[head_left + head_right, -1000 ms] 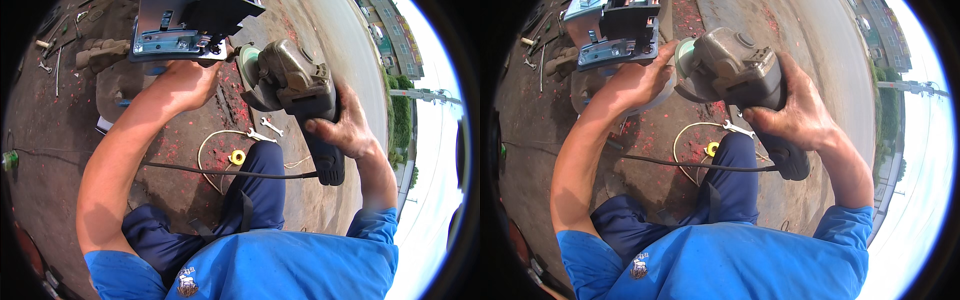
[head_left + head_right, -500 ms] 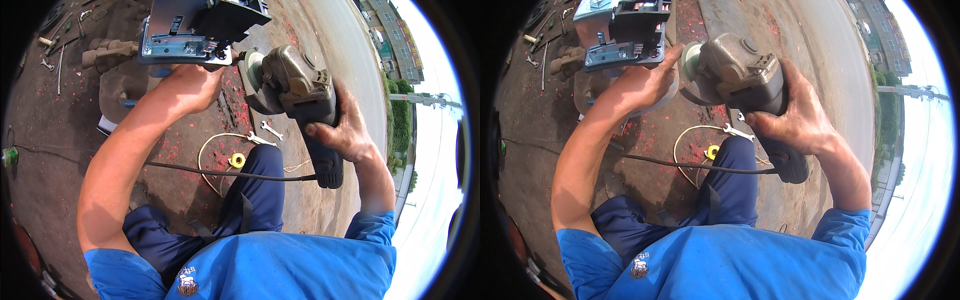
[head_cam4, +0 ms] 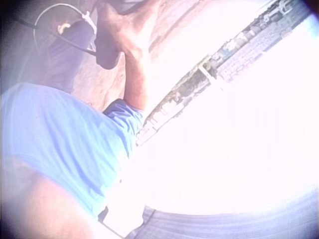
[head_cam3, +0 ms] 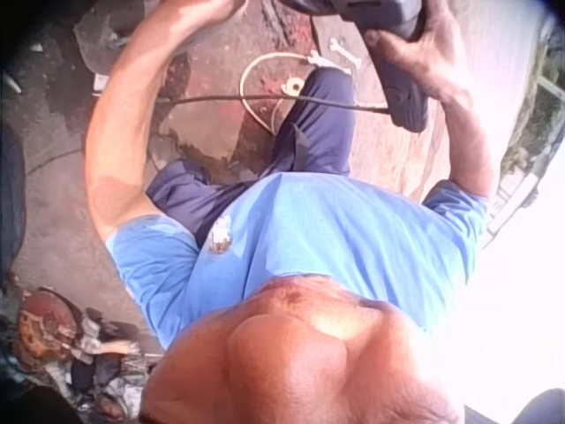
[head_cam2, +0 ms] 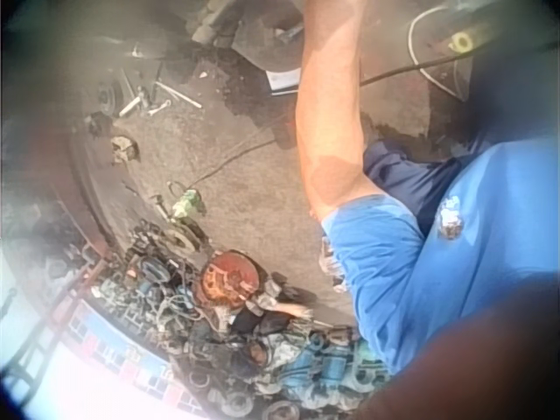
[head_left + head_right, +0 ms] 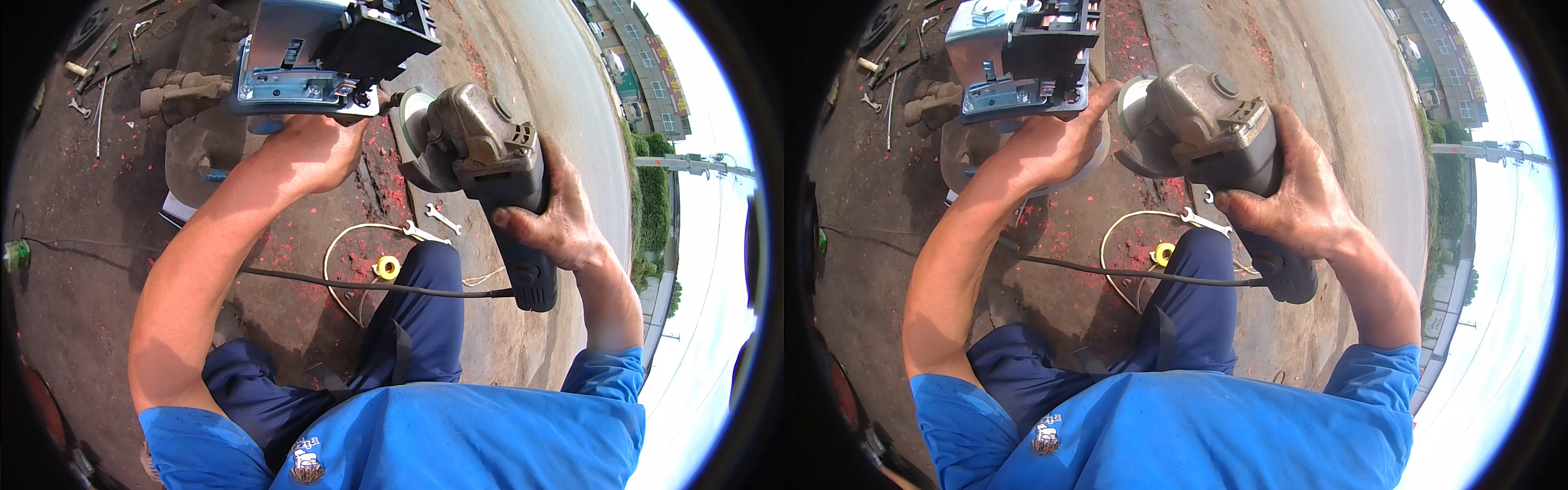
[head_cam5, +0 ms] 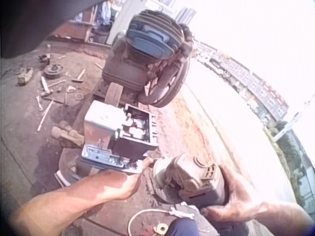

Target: The person removes a small metal pin from a black electrical component, then uses an angle grinder to smooth the pin's surface. After grinding, the person reinserts the pin into the component and tightens it by hand.

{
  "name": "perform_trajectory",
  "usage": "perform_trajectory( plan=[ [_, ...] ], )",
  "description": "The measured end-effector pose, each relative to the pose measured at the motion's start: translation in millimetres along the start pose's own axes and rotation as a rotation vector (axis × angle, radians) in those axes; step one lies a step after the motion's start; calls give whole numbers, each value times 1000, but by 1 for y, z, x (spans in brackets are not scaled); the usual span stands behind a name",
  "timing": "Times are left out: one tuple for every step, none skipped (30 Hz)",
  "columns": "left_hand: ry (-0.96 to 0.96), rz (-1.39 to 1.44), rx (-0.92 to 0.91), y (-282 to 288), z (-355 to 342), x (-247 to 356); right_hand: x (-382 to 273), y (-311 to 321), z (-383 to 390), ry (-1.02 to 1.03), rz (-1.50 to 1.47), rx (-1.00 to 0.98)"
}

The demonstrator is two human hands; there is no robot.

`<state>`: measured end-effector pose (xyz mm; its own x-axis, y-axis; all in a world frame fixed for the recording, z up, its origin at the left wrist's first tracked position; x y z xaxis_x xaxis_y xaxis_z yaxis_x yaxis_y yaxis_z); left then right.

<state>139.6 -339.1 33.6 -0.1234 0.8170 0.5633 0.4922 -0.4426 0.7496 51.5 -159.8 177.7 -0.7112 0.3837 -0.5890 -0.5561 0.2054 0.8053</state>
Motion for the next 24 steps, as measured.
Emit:
perform_trajectory(
  plan=[
    [14, -16, -13, 0, 0, 1, 0, 0, 0, -4, 2, 0],
    [27, -33, -26, 1, 0, 2, 1, 0, 0, -8, 5, 0],
    [41, -50, -39, 2, 0, 3, 1, 0, 1, -13, 2, 5],
    [55, -42, -70, 2, 0, 2, 2, 0, 1, -17, 1, 11],
    [70, -35, -101, 1, -1, 2, 3, 0, 1, -20, -1, 17],
    [84, -27, -132, -1, -1, 1, 3, 0, 1, -20, 1, 19],
    [80, -17, -127, 0, -1, 1, 3, -1, 1, -18, 0, 21],
    [76, -7, -123, 1, -1, 1, 3, -1, 1, -17, 0, 23],
    [72, 3, -119, 1, -1, 0, 4, -1, 1, -20, -2, 23],
    [91, 19, -119, 0, -2, -1, 4, -1, 2, -23, -4, 23],
    [111, 35, -120, -2, -4, -3, 5, -1, 2, -26, -6, 23],
    [100, 35, -104, -3, -4, -2, 5, -1, 2, -25, -11, 27],
    [90, 32, -86, -2, -3, -2, 4, -1, 2, -22, -18, 31],
    [49, 13, -50, -1, 0, 0, 4, -1, 1, -20, -24, 35],
    [9, -7, -15, 2, 2, 3, 3, -2, 1, -21, -23, 39],
    [6, -9, -15, 1, 3, 3, 3, -2, 1, -24, -20, 42],
    [2, -11, -16, 1, 3, 3, 3, -1, 1, -26, -18, 45],
    [-1, -13, -16, 1, 3, 3, 3, -1, 1, -27, -17, 42],
    [2, -19, -33, 1, 3, 3, 3, -1, 1, -28, -18, 38],
    [5, -25, -50, 1, 2, 4, 4, -1, 1, -29, -18, 35],
    [7, -31, -67, 1, 1, 5, 5, -1, 1, -23, -20, 36],
    [8, -14, -50, 1, 1, 4, 6, 0, 1, -19, -20, 38],
    [8, 3, -32, -1, 1, 1, 7, 0, 1, -14, -21, 41],
    [8, 21, -14, -1, 1, 0, 8, 1, 1, -35, -25, 45]
  ],
)
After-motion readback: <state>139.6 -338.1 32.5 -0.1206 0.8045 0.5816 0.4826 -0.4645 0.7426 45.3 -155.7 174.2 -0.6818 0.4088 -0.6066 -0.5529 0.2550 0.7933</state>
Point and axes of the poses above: each hand's wrist, its own z-axis away from the middle knuckle, its own y-axis out of the back of the hand, x = y × z, the point moved 8 cm from there along -z, towards the middle knuckle, and after that the axes turned 10 degrees about y, right-handed, at the moved point
